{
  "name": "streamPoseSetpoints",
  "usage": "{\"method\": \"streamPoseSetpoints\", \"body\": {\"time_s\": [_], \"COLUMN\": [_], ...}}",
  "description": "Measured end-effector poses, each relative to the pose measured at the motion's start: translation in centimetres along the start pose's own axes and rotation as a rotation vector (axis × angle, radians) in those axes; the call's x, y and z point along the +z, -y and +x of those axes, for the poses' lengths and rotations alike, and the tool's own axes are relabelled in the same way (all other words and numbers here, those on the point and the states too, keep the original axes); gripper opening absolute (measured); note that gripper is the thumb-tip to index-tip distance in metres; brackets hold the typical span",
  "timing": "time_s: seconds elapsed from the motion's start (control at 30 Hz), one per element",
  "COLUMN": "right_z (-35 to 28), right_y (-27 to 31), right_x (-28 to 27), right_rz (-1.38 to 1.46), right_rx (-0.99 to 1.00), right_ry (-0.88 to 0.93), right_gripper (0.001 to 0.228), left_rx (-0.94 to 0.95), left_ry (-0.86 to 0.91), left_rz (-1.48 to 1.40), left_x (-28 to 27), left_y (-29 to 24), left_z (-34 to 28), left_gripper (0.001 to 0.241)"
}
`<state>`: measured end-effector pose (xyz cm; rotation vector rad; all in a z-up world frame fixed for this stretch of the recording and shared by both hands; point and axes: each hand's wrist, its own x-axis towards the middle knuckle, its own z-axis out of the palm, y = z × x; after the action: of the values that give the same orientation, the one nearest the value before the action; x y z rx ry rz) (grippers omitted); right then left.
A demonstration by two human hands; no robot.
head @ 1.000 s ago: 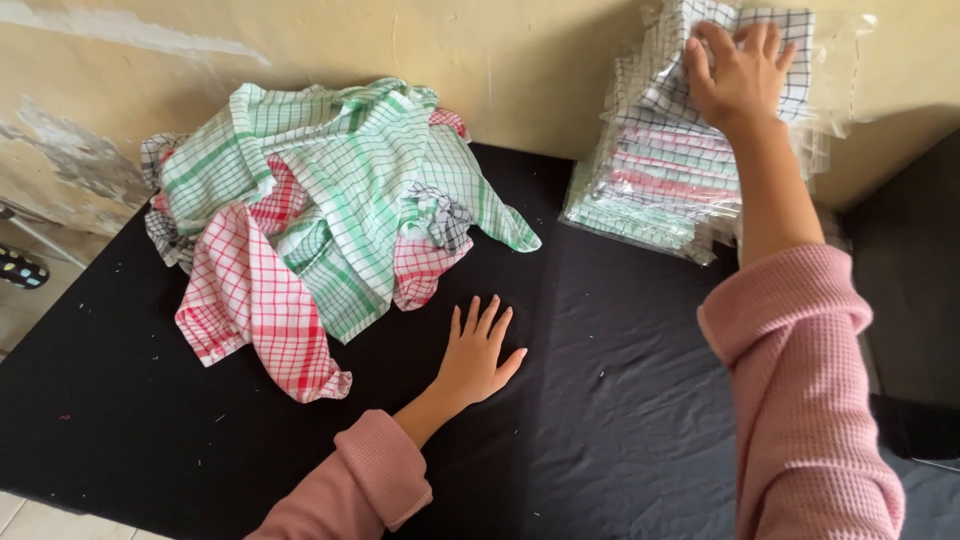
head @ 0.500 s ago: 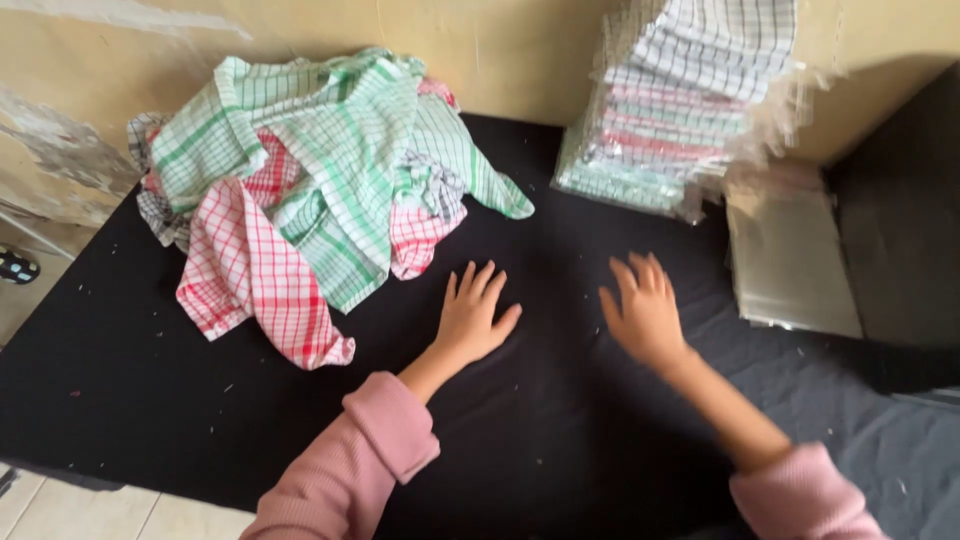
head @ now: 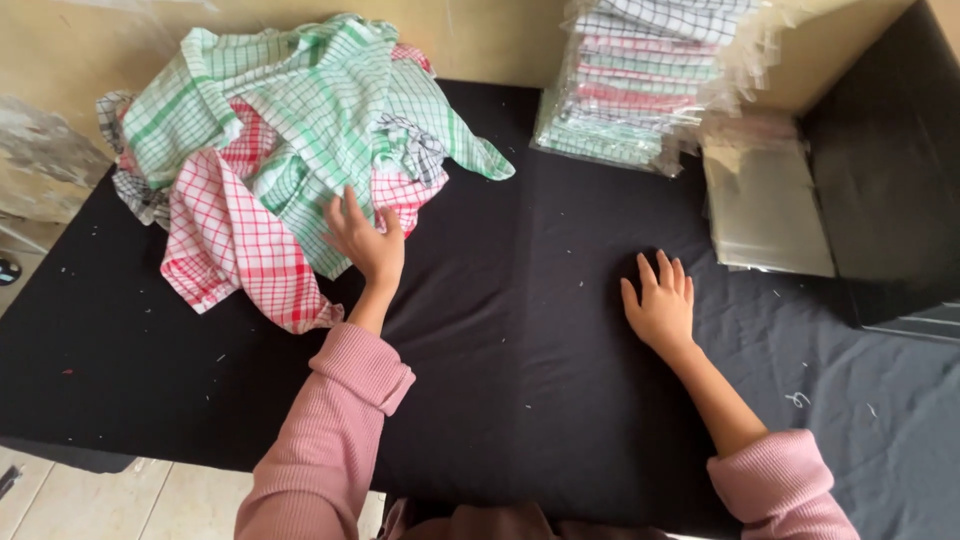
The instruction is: Folding checkered towels and inserting them into individual plastic bags for packaging.
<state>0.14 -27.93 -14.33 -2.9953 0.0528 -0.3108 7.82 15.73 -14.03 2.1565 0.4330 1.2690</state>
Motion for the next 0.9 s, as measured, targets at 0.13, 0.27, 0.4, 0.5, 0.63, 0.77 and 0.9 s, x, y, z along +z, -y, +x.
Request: {"method": "streamPoseSetpoints", "body": {"time_s": [0.13,0.27,0.4,0.5,0.63,0.77,0.9], "right_z": [0.0,0.2,0.3,0.1,-0.2,-0.9,-2.3], "right_y": [0.3,0.0,-0.1,0.0,0.9,3.9,9.7], "right_x": [-0.8,-0.3,-0.2,-0.7,-2.1,-4.7,-7.6], "right_rz": [0.072,0.073,0.100,0.125,0.177,0.568,0.696], "right_rx": [0.020,0.010,0.007,-0.005,-0.051,-0.370,-0.604], "right_ry": [0.088,0.087,0.097,0.101,0.064,-0.206,-0.081], "right_gripper": [0.058,0.058,0.058,0.059,0.046,0.036,0.055], "left_rx": [0.299,0.447,0.626,0.705,1.055,1.134,1.234], "left_ry": [-0.132,-0.157,-0.007,0.226,0.670,0.919,0.988], "left_rz": [-0.220,-0.329,-0.421,-0.432,-0.460,-0.516,-0.420], "left_x": [0.0,-2.0,-4.4,-6.7,-8.6,-8.2,-6.3], "left_y": [-2.2,-6.7,-11.3,-14.1,-15.5,-15.4,-14.2], "left_z": [0.1,-0.9,-3.7,-7.8,-11.1,-13.4,-16.6], "left_gripper": [0.054,0.030,0.022,0.023,0.036,0.038,0.031]}}
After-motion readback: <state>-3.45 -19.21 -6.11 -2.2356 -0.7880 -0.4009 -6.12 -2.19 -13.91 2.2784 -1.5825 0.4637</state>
